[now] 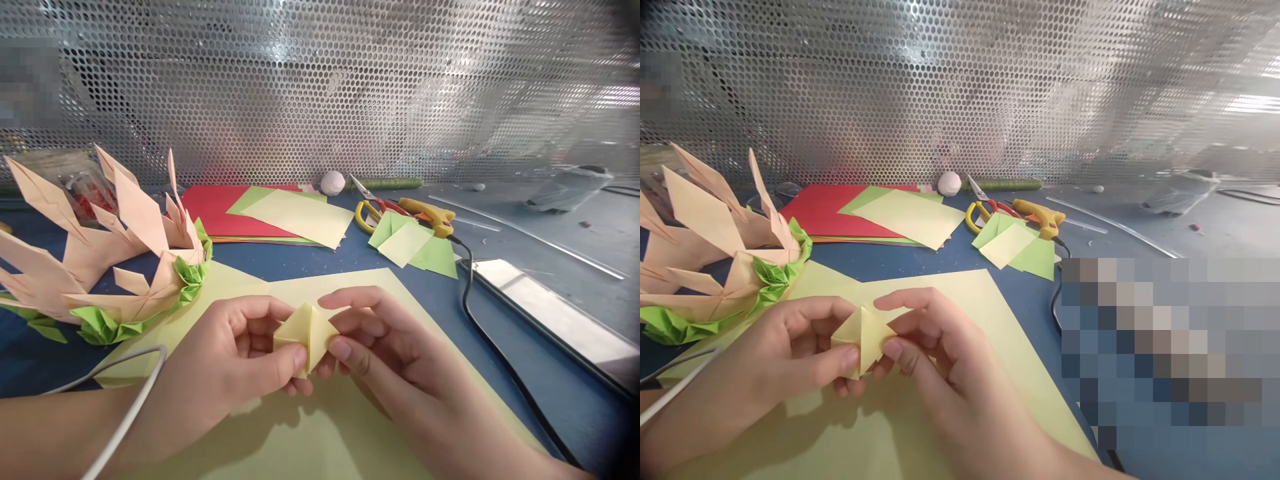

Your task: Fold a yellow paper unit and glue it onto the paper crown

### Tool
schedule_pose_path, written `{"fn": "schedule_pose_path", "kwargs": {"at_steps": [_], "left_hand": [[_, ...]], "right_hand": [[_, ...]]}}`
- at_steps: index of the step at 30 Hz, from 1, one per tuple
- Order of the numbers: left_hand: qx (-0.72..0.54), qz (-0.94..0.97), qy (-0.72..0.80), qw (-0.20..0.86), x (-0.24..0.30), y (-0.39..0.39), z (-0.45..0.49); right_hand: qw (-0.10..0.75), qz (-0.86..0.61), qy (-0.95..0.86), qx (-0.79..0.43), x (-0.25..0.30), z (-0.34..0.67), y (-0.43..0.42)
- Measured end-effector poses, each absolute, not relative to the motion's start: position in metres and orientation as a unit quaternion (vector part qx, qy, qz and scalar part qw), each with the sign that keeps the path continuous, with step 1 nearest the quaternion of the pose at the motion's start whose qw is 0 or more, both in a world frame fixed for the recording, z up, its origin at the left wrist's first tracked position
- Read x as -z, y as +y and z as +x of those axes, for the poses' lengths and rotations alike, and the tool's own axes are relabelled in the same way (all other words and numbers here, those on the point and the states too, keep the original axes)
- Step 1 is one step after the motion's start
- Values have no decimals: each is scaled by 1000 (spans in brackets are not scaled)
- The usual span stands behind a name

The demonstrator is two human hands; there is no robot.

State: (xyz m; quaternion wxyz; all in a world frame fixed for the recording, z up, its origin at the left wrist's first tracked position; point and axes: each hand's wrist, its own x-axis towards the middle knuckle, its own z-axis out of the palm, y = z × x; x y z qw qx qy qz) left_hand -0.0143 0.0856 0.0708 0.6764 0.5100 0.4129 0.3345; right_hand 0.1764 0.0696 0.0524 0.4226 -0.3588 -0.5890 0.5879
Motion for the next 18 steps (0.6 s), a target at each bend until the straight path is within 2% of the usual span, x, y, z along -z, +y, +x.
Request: {"fn": "schedule_pose_path", "kwargs": {"at_steps": [18], "left_hand": [[-337,564,475,584,-66,79,-11]], "right_hand": [[423,-391,-642,-505,-55,175,67]]}}
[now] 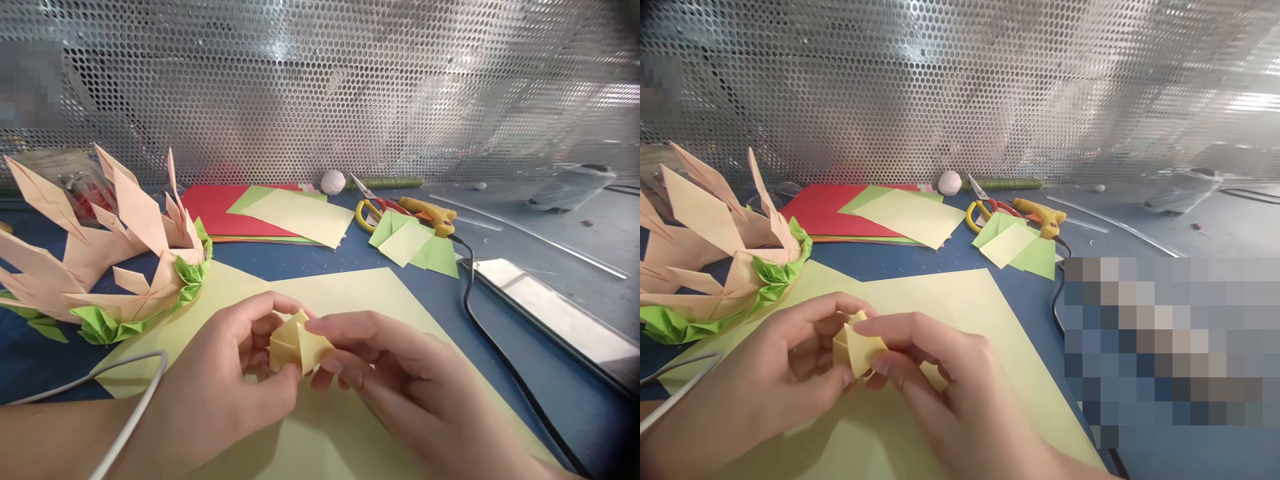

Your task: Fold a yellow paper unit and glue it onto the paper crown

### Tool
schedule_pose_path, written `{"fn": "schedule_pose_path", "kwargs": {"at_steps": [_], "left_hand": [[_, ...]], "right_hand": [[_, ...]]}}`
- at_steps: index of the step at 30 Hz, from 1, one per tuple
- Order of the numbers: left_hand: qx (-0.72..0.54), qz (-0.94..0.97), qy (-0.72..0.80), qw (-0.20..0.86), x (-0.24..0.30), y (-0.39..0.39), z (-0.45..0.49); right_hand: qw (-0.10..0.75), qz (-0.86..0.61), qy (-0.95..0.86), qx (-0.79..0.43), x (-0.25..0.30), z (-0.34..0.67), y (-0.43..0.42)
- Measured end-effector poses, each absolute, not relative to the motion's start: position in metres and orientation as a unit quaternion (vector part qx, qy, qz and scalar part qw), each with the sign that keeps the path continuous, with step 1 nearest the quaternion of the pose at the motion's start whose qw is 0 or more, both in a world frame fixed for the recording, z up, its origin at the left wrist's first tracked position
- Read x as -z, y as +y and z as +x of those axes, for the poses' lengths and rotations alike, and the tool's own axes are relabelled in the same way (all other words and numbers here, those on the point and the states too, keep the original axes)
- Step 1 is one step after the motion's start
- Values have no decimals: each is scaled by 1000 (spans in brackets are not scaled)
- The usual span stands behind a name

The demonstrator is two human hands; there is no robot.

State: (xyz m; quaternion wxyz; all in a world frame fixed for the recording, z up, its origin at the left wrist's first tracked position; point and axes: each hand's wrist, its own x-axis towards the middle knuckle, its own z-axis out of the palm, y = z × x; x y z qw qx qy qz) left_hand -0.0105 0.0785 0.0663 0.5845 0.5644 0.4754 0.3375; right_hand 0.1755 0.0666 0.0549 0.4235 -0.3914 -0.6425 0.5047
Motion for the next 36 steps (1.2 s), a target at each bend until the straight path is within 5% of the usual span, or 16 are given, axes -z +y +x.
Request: {"fn": "schedule_pose_path", "kwargs": {"at_steps": [16,26,36], "left_hand": [[-312,562,487,591,-68,78,-16],[-345,556,476,588,-62,77,-16],[-271,602,474,583,-73,73,-14]], "right_hand": [[393,-397,-692,-457,-65,176,70],[400,-362,-455,-708,-59,171,72],[386,-330,-442,-740,-58,170,70]]}}
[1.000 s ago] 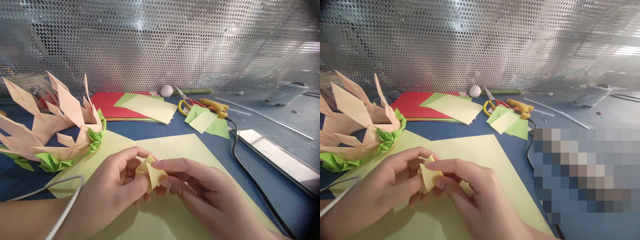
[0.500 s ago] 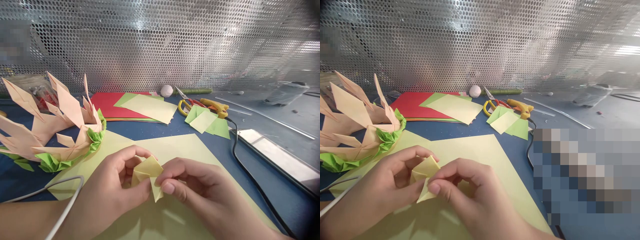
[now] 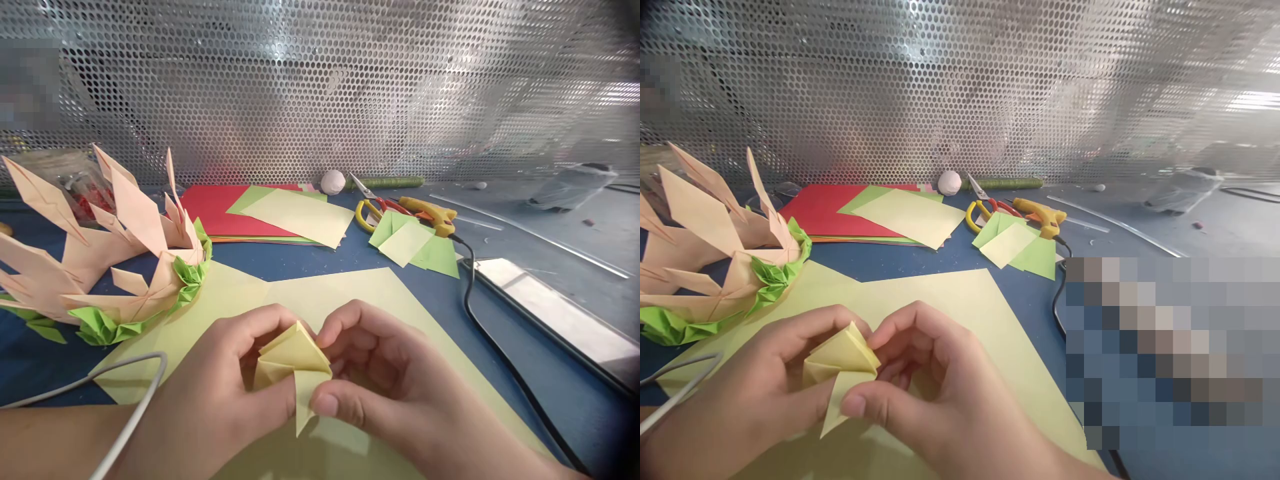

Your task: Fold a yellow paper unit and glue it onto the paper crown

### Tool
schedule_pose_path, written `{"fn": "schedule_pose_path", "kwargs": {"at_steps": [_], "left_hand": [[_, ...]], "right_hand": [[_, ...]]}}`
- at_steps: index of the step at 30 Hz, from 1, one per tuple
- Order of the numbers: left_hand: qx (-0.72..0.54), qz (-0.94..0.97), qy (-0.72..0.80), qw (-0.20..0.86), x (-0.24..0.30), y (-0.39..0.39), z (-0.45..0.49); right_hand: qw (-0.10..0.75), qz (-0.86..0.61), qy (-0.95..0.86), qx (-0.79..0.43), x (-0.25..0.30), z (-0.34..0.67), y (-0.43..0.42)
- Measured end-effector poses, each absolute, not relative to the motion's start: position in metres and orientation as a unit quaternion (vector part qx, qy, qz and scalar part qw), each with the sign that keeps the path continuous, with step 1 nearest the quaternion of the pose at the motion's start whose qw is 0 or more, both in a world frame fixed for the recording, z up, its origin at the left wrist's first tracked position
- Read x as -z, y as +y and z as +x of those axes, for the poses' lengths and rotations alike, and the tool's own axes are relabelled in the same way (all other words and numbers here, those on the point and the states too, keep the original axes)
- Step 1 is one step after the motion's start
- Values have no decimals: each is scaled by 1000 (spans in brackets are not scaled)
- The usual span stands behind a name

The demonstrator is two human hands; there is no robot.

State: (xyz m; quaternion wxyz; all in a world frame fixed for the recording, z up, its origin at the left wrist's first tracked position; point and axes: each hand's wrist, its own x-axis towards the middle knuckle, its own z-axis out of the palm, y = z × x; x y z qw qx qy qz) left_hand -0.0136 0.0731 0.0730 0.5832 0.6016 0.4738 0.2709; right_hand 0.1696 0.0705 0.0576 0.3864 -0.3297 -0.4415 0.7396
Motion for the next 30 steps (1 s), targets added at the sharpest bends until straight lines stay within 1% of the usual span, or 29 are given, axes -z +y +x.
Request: {"fn": "schedule_pose_path", "kwargs": {"at_steps": [4,7,12,16,21,26,30], "left_hand": [[-243,626,513,534,-74,70,-13],[-237,659,492,518,-75,70,-14],[-263,663,455,533,-75,76,-16],[-284,636,448,560,-73,79,-16],[-265,614,442,598,-73,79,-16],[-290,607,447,589,-73,78,-16],[-296,593,461,590,-71,77,-16]], "right_hand": [[387,-347,-419,-744,-60,168,67],[378,-353,-426,-742,-60,170,67],[367,-329,-468,-733,-59,175,68],[374,-347,-479,-714,-60,175,69],[363,-355,-490,-709,-60,175,68],[351,-337,-498,-718,-58,174,68],[375,-357,-465,-718,-60,169,67]]}}
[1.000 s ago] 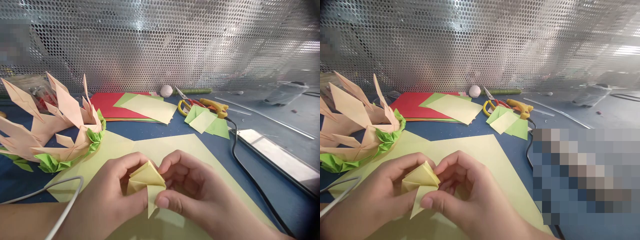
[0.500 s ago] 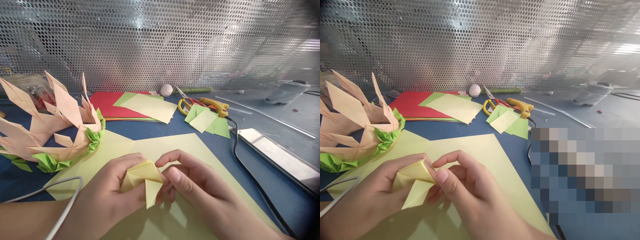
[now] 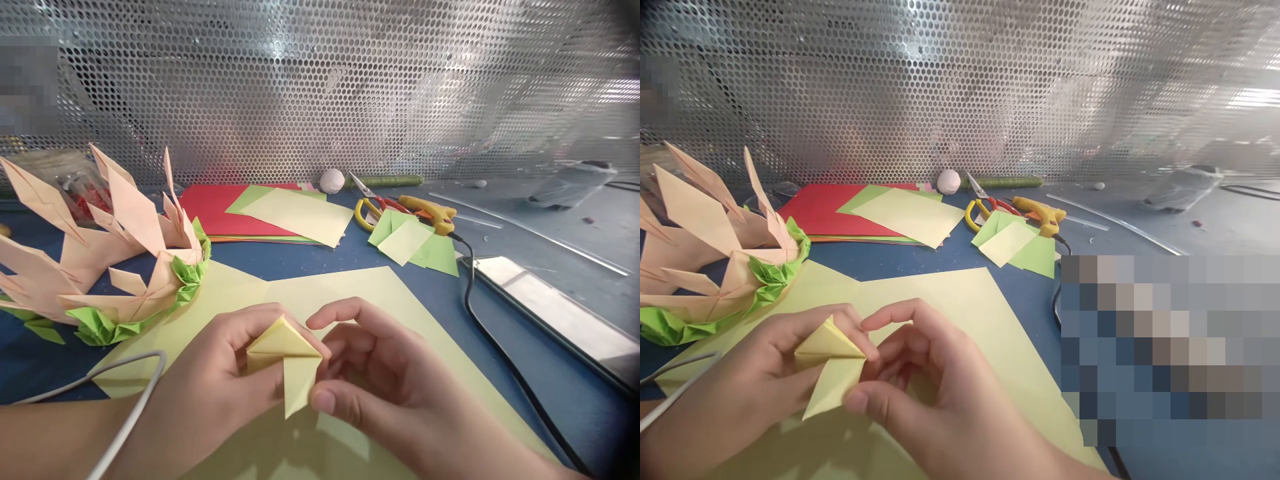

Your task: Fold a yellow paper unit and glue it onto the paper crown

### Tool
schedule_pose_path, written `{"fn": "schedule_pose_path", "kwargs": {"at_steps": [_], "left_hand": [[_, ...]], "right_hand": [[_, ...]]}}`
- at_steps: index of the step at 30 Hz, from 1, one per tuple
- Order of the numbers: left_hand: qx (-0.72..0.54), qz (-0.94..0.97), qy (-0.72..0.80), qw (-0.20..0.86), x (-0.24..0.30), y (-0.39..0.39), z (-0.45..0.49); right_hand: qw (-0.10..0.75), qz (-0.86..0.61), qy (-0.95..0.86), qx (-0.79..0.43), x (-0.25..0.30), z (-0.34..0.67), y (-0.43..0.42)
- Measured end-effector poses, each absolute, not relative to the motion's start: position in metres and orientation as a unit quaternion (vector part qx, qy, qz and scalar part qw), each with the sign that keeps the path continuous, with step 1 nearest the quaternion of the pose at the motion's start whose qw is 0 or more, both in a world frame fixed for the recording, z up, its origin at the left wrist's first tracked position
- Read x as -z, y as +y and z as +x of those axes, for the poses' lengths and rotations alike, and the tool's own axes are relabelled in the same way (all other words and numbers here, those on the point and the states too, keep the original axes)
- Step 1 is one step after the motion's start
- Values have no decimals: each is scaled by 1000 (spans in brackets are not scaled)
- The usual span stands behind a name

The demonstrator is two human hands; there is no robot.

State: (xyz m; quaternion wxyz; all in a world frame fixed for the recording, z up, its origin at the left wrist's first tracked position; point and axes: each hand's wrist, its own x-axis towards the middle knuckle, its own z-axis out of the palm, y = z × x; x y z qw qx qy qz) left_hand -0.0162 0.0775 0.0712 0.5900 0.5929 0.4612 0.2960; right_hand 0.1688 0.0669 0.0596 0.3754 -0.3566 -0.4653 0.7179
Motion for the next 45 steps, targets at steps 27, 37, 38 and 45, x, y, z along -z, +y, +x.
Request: {"fn": "schedule_pose_path", "kwargs": {"at_steps": [27,37,38,45], "left_hand": [[-369,536,468,598,-65,78,-13],[-334,533,426,650,-70,81,-17],[-331,529,429,653,-70,81,-16],[-314,539,464,629,-70,83,-15]], "right_hand": [[411,-412,-596,-554,-56,172,64],[420,-422,-672,-439,-58,171,63],[421,-419,-673,-441,-58,172,63],[421,-437,-620,-497,-56,171,62]]}}
